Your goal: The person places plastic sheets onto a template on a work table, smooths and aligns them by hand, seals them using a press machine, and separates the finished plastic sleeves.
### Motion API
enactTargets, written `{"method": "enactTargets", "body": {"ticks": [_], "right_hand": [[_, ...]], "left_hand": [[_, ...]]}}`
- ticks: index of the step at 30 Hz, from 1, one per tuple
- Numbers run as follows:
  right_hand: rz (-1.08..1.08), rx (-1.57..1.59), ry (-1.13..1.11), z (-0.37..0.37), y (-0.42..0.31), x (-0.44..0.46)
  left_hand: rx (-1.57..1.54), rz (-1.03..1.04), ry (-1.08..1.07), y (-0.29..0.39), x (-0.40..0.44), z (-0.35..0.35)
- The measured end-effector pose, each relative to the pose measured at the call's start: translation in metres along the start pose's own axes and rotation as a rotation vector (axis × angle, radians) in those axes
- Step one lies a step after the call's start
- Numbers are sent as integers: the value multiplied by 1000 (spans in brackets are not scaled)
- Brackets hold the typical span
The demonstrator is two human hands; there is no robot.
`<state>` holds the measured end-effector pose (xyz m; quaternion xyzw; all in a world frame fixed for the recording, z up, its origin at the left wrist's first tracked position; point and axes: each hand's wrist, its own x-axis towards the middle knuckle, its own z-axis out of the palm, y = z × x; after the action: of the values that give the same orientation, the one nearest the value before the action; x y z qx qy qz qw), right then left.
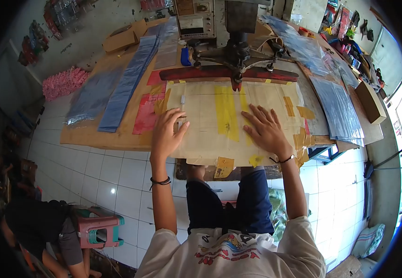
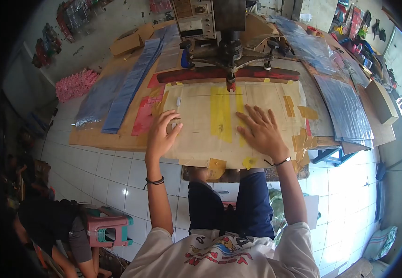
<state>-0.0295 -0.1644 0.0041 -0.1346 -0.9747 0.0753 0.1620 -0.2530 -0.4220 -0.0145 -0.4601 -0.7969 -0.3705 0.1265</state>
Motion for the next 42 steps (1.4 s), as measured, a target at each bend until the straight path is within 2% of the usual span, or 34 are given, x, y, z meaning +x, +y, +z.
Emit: {"method": "enactTargets", "body": {"ticks": [7,11,14,15,18,22,24,27,33,36,39,42], "right_hand": [[-12,25,-48,-7,12,-3],[-34,36,-13,-15,6,-35],[-29,217,-184,-49,-8,-64],[-108,169,-97,-56,-10,-70],[82,500,-339,-73,10,-61],[-55,280,124,-47,51,-16],[15,246,154,-35,60,2],[-25,85,268,-16,54,5],[145,234,-15,-30,54,7],[27,226,96,-23,63,3],[-86,256,201,-14,69,5],[-73,257,188,-20,59,6]], "left_hand": [[-19,6,6,-2,-1,0],[-63,7,16,2,-2,-5],[-138,82,60,1,-3,-9],[-131,92,14,7,-2,-10],[-88,154,-126,35,1,-15],[46,273,-246,53,19,19],[87,270,-310,52,22,35],[128,233,-362,51,39,52],[195,223,-398,70,61,69],[124,327,-336,72,65,88],[43,315,-339,77,67,97],[-95,317,-310,81,64,105]]}}
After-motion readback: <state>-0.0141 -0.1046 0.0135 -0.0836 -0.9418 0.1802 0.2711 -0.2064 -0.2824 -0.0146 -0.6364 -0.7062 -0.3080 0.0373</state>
